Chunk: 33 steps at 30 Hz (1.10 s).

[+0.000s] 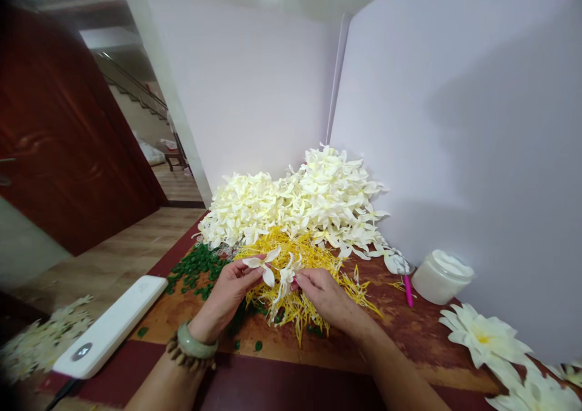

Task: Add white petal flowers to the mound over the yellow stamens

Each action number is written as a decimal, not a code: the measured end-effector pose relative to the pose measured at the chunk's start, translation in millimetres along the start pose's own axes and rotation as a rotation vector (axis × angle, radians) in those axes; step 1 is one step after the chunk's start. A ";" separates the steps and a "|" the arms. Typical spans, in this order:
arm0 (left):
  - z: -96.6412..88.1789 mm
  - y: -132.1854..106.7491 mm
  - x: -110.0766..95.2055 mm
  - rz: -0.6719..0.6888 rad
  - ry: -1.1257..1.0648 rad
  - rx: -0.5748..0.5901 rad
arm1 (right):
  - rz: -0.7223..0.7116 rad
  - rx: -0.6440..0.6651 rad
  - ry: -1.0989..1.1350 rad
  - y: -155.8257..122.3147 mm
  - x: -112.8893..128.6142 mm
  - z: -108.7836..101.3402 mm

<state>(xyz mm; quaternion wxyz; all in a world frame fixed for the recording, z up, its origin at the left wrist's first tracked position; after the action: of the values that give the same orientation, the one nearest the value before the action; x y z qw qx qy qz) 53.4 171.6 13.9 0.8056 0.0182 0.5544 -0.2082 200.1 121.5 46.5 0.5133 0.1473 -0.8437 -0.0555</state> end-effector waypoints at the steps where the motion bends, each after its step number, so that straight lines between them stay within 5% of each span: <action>1: 0.0 -0.1 -0.3 0.006 0.003 -0.001 | 0.007 0.000 0.014 0.1 -1.6 0.5; 33: -1.4 4.9 -1.1 0.072 0.187 -0.051 | -0.040 -0.063 -0.121 -0.8 0.2 1.8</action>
<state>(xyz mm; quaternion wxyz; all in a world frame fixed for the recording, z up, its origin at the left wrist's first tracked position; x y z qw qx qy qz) 53.6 176.7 13.5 0.7575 0.0372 0.6313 -0.1622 198.6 120.6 45.7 0.4647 0.1443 -0.8678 -0.1010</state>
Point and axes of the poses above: each hand's wrist, its own y-axis towards the middle knuckle, its own z-axis out of the palm, x = y × z, the point moved 8 cm from there along y, towards the middle knuckle, and after that the axes turned 7 degrees about -z, right-handed, at the moved point
